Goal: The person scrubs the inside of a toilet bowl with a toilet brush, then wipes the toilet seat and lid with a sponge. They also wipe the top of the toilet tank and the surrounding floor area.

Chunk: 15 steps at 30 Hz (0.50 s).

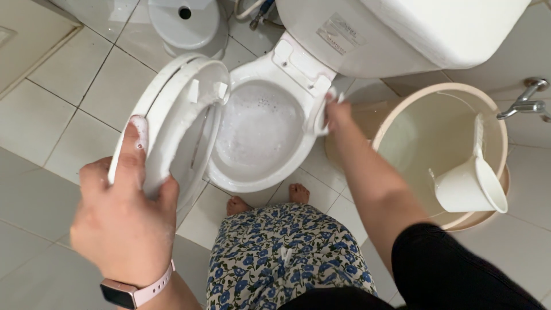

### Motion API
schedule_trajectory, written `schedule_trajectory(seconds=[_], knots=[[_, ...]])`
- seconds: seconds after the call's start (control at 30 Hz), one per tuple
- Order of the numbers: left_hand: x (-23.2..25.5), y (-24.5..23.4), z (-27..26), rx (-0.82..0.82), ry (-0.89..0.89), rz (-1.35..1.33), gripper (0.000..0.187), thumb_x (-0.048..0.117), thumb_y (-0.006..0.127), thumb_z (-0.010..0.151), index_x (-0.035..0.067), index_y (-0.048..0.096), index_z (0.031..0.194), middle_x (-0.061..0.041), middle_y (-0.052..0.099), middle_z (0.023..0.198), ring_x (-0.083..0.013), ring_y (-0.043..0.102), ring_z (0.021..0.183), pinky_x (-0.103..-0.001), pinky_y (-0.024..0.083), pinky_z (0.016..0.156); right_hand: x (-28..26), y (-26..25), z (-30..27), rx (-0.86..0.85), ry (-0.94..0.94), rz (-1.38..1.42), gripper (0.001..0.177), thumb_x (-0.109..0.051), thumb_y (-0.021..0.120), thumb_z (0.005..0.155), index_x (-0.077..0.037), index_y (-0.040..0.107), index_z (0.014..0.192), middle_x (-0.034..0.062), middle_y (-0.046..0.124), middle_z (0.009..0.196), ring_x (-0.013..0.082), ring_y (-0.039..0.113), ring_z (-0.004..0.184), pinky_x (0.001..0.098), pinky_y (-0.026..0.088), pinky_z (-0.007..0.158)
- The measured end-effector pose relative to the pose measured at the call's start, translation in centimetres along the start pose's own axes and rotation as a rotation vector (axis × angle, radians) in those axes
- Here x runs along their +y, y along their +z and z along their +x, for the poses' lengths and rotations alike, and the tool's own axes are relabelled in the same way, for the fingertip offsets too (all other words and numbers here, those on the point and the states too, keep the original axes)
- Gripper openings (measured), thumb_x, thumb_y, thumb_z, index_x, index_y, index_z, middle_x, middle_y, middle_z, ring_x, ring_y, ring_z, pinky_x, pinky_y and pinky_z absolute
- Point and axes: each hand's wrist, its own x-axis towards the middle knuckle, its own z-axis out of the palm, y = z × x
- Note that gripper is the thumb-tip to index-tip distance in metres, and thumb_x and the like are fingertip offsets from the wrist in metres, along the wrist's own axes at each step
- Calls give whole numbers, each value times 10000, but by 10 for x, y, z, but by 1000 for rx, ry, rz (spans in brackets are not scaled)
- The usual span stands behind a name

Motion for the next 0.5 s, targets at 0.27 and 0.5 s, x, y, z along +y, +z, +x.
schedule_trajectory(seconds=[0.27,0.5], knots=[[-4,10,-7,19,5,-1,865,227,935,631,304,643,1442,-66,653,1056,-277,670,757,-413,524,600,47,-23,-12,-164,85,-54,461,-350,776,983,7,605,1218,117,733,1053,217,694,886,329,563,564],[-16,26,-19,36,35,53,836,250,939,695,289,637,1472,-48,665,1110,-239,692,848,-395,550,716,-11,4,70,-313,250,487,279,-382,647,1002,-103,663,998,22,643,770,168,491,534,332,297,351]])
